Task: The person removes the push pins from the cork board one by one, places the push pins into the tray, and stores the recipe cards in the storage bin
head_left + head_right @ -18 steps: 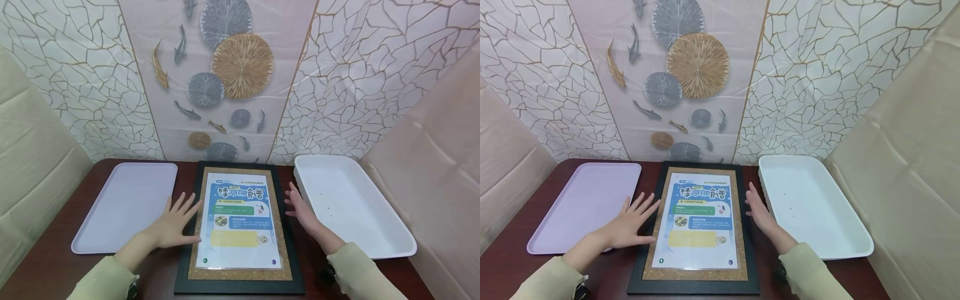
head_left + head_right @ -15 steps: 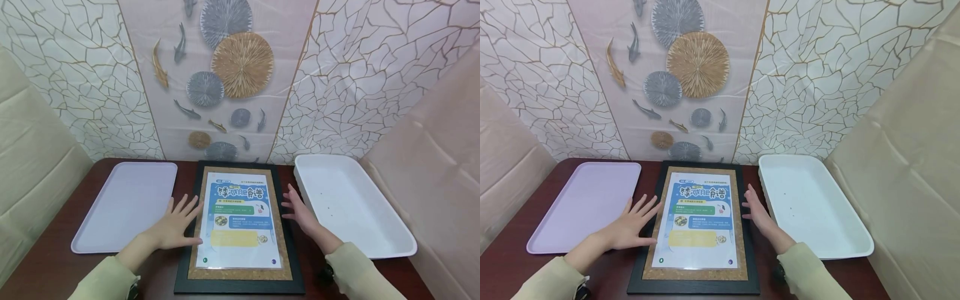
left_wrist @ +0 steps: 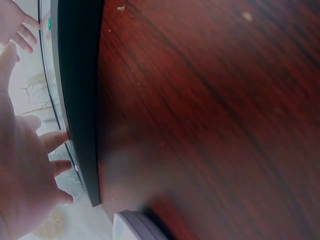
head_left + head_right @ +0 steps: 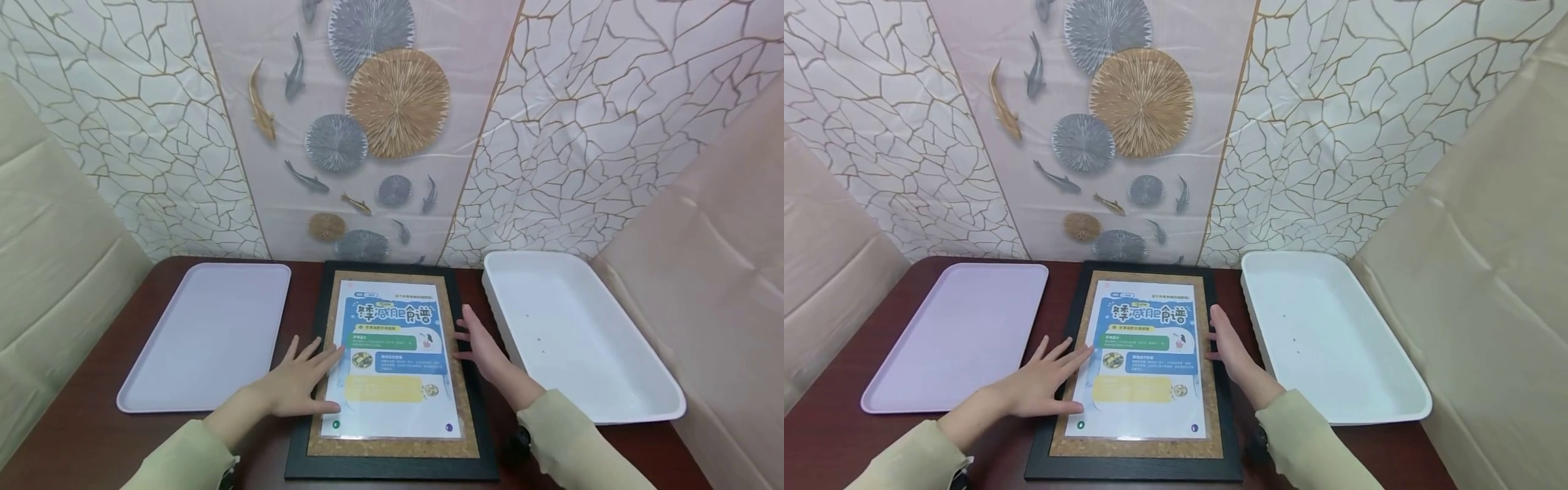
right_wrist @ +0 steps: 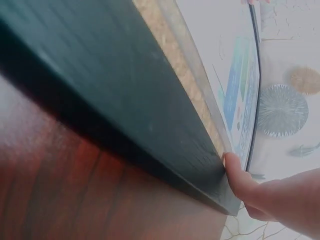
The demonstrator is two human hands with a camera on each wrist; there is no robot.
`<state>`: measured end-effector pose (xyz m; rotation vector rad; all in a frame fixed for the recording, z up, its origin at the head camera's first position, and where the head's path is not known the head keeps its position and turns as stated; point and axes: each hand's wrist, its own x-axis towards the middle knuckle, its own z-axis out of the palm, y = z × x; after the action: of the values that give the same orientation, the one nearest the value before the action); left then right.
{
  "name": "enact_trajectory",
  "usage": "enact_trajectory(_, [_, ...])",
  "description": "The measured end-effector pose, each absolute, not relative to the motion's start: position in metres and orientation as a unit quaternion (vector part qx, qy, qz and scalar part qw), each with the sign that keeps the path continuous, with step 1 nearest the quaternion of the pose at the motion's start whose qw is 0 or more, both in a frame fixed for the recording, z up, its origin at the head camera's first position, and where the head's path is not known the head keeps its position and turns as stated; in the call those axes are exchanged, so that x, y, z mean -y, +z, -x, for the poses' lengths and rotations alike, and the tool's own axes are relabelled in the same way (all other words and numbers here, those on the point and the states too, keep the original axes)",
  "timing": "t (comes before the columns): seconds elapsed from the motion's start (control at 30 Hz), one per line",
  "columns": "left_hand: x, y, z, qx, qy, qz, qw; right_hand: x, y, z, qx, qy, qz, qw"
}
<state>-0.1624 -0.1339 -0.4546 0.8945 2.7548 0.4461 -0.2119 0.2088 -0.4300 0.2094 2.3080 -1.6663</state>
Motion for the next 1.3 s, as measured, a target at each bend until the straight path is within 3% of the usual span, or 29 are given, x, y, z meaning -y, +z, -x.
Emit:
enact_trajectory(0.43, [0.134,-0.454,0.161,-0.933,0.153,-0.306,0.108,-0.2,-0.431,0.22,-0.747,-0.625,-0.144,0.172])
enact_trajectory(0.73, [0.132,-0.455,0.16,-0.934,0.154,-0.299,0.123,-0.189,-0.43,0.231,-0.799,-0.538,-0.174,0.203])
enact_trajectory(1.03, [0.128,-0.462,0.159,-0.932,0.151,-0.309,0.116,-0.188,-0.443,0.236,-0.9,-0.365,-0.132,0.198])
enact_trajectory(1.3, [0.125,-0.463,0.163,-0.931,0.152,-0.326,0.064,-0.2,-0.442,0.242,-0.891,-0.396,-0.102,0.194])
